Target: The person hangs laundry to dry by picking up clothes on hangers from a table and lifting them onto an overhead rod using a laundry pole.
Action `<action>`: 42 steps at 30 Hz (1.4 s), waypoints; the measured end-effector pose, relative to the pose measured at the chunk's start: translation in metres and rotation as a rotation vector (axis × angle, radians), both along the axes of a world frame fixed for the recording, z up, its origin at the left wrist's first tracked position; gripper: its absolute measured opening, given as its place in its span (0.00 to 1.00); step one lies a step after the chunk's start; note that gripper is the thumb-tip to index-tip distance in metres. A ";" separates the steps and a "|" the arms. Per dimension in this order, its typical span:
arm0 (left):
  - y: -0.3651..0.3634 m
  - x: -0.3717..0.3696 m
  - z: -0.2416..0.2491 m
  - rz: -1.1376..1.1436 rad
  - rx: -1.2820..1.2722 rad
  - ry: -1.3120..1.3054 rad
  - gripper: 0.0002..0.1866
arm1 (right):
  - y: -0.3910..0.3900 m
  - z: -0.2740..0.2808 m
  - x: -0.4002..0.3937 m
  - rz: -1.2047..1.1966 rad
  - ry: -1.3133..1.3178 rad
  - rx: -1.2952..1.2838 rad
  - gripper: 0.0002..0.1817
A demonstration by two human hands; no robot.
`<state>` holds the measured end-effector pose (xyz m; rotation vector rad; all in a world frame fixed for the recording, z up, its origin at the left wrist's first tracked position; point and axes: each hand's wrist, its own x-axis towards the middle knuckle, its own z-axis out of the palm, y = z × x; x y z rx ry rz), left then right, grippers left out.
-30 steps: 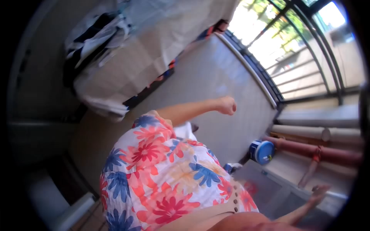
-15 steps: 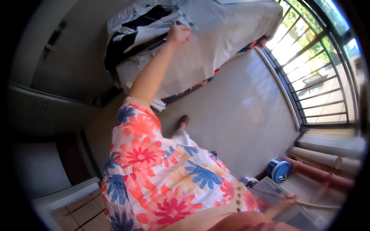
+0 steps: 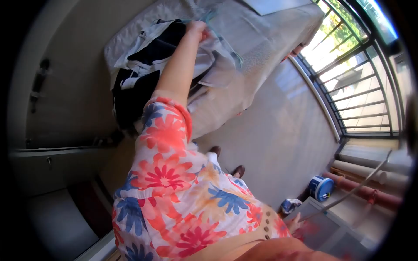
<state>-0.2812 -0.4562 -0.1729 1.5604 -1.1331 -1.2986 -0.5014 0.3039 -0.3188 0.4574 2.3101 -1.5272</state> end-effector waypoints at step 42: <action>0.180 0.370 0.278 0.335 -0.584 0.163 0.13 | -0.347 0.043 -0.015 1.526 -0.151 -0.175 0.24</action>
